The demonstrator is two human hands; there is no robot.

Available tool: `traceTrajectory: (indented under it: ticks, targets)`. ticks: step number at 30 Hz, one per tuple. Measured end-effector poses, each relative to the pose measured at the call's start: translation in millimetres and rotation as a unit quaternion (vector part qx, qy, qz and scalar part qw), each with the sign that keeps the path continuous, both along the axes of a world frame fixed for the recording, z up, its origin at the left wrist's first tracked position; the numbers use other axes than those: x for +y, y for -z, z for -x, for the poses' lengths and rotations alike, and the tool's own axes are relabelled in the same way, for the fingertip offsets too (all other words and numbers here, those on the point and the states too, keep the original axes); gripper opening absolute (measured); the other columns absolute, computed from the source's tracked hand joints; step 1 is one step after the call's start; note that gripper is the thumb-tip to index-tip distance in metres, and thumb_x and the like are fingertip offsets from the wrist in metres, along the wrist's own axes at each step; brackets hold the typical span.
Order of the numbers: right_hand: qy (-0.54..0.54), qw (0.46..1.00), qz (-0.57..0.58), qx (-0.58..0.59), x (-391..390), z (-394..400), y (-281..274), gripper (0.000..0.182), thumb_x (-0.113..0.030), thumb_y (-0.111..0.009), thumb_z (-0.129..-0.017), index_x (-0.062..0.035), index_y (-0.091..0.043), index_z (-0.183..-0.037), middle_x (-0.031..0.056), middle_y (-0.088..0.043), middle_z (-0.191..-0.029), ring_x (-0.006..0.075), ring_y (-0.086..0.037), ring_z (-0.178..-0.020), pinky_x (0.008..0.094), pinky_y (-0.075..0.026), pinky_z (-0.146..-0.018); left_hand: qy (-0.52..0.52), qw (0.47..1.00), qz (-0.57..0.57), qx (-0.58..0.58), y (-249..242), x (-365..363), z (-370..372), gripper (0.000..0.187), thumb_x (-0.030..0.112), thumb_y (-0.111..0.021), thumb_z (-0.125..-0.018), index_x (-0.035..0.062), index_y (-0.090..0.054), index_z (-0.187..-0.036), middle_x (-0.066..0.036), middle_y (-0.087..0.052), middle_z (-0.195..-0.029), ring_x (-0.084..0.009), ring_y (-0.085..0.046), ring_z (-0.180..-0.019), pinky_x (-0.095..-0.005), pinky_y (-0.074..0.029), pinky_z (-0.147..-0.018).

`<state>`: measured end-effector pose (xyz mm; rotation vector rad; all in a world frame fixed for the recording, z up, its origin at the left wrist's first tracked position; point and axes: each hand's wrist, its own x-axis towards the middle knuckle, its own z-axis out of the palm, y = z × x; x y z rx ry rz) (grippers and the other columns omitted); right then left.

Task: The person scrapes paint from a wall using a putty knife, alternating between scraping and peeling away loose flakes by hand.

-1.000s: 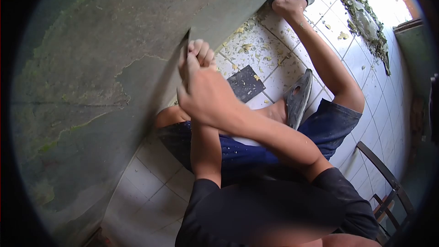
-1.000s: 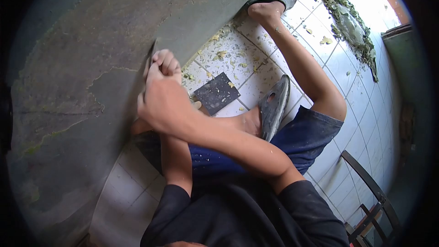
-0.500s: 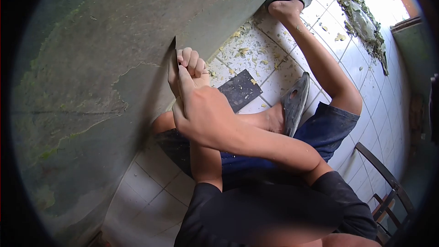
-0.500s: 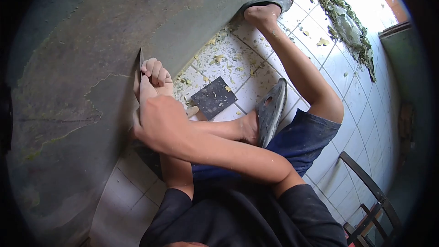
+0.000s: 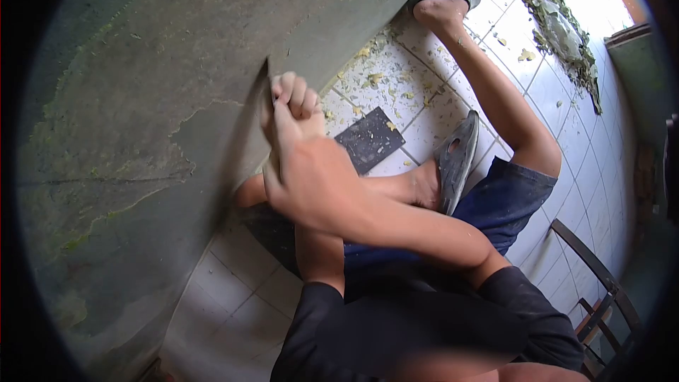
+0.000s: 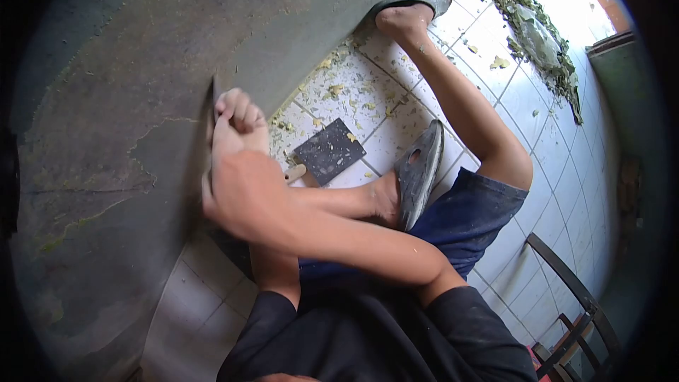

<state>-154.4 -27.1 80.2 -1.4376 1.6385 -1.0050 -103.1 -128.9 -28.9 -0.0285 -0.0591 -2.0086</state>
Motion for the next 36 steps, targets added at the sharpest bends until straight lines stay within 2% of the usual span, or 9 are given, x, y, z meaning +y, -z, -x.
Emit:
traceTrajectory:
  ticks: [5,10,15,18,22,26,29,34,36]
  targets:
    - [0.031,0.998,0.031,0.039,-32.2,11.9,30.1,0.051,-0.013,-0.058,-0.087,0.0207,-0.049,-0.125,0.0388,-0.064,-0.082,0.0542,-0.067,-0.077,0.0572,-0.056,-0.076,0.025,0.984,-0.161,-0.068,-22.4,4.0,26.6,0.02,0.016,-0.051,-0.105,0.0098,-0.049,-0.086,0.0,-0.038,-0.074,-0.0105,-0.028,-0.056,-0.028,-0.023,-0.048]
    - [0.004,0.997,0.066,0.042,2.2,7.9,6.3,0.055,-0.011,-0.058,-0.086,0.0199,-0.048,-0.13,0.0403,-0.064,-0.087,0.0547,-0.067,-0.076,0.0562,-0.056,-0.075,-0.003,0.997,0.07,0.031,4.3,-5.2,5.9,0.011,0.005,-0.053,-0.1,0.0031,-0.047,-0.091,-0.001,-0.035,-0.076,-0.012,-0.027,-0.057,-0.0281,-0.024,-0.051]
    - [0.02,0.998,0.023,0.051,-22.4,9.7,19.3,0.055,-0.011,-0.056,-0.085,0.0195,-0.047,-0.131,0.0383,-0.065,-0.086,0.0534,-0.067,-0.074,0.0562,-0.056,-0.074,-0.001,0.995,-0.074,-0.072,-6.8,-2.8,19.2,0.008,0.005,-0.052,-0.1,0.0023,-0.049,-0.093,-0.002,-0.037,-0.078,-0.0127,-0.026,-0.058,-0.0279,-0.026,-0.053]
    - [0.021,0.997,0.049,0.056,0.5,7.2,2.0,0.046,-0.011,-0.056,-0.086,0.0195,-0.052,-0.12,0.0356,-0.065,-0.078,0.0521,-0.067,-0.074,0.0566,-0.056,-0.072,0.039,0.987,0.153,0.035,7.3,-12.3,5.1,0.007,0.006,-0.053,-0.1,0.0026,-0.049,-0.097,-0.004,-0.037,-0.082,-0.0128,-0.03,-0.064,-0.0281,-0.028,-0.056]
    - [0.011,0.997,0.032,0.066,-24.9,17.7,17.1,0.059,-0.011,-0.055,-0.086,0.0205,-0.045,-0.134,0.0378,-0.065,-0.084,0.054,-0.067,-0.075,0.0568,-0.056,-0.073,-0.019,0.996,-0.058,-0.064,-15.2,4.3,26.5,0.009,0.006,-0.052,-0.1,0.003,-0.05,-0.091,-0.003,-0.038,-0.078,-0.0126,-0.028,-0.057,-0.028,-0.026,-0.052]
    - [0.018,0.997,0.038,0.065,1.1,5.1,-4.1,0.044,-0.011,-0.055,-0.086,0.0187,-0.054,-0.119,0.0351,-0.066,-0.079,0.0512,-0.068,-0.076,0.0571,-0.057,-0.072,0.043,0.985,0.168,0.006,16.2,-15.7,1.1,0.02,0.015,-0.049,-0.106,0.0099,-0.046,-0.086,0.001,-0.033,-0.076,-0.011,-0.03,-0.065,-0.0274,-0.027,-0.059]
    - [0.031,0.995,0.025,0.089,-27.4,18.4,10.4,0.053,-0.011,-0.055,-0.086,0.02,-0.05,-0.128,0.0371,-0.065,-0.081,0.0522,-0.068,-0.075,0.0561,-0.057,-0.073,0.004,0.99,-0.067,-0.121,-18.8,5.9,24.0,0.021,0.015,-0.048,-0.106,0.0086,-0.049,-0.087,0.001,-0.037,-0.075,-0.0111,-0.029,-0.06,-0.0286,-0.026,-0.052]
    - [0.059,0.985,0.122,0.103,-2.7,9.0,2.8,0.034,-0.009,-0.054,-0.086,0.0167,-0.055,-0.109,0.035,-0.065,-0.078,0.0507,-0.069,-0.075,0.0569,-0.057,-0.071,0.073,0.968,0.2,0.13,21.6,-18.8,12.0,0.005,0.005,-0.045,-0.102,0.0033,-0.042,-0.098,-0.004,-0.032,-0.087,-0.0145,-0.032,-0.072,-0.0285,-0.029,-0.065]
    - [0.046,0.992,0.067,0.096,-19.1,19.3,7.2,0.043,-0.01,-0.054,-0.086,0.0189,-0.052,-0.118,0.0363,-0.065,-0.08,0.0516,-0.069,-0.075,0.0569,-0.057,-0.072,0.025,0.998,0.061,0.018,-16.5,-2.7,27.7,0.007,0.004,-0.046,-0.101,0.0031,-0.044,-0.095,-0.003,-0.035,-0.083,-0.0135,-0.03,-0.066,-0.0284,-0.027,-0.059]
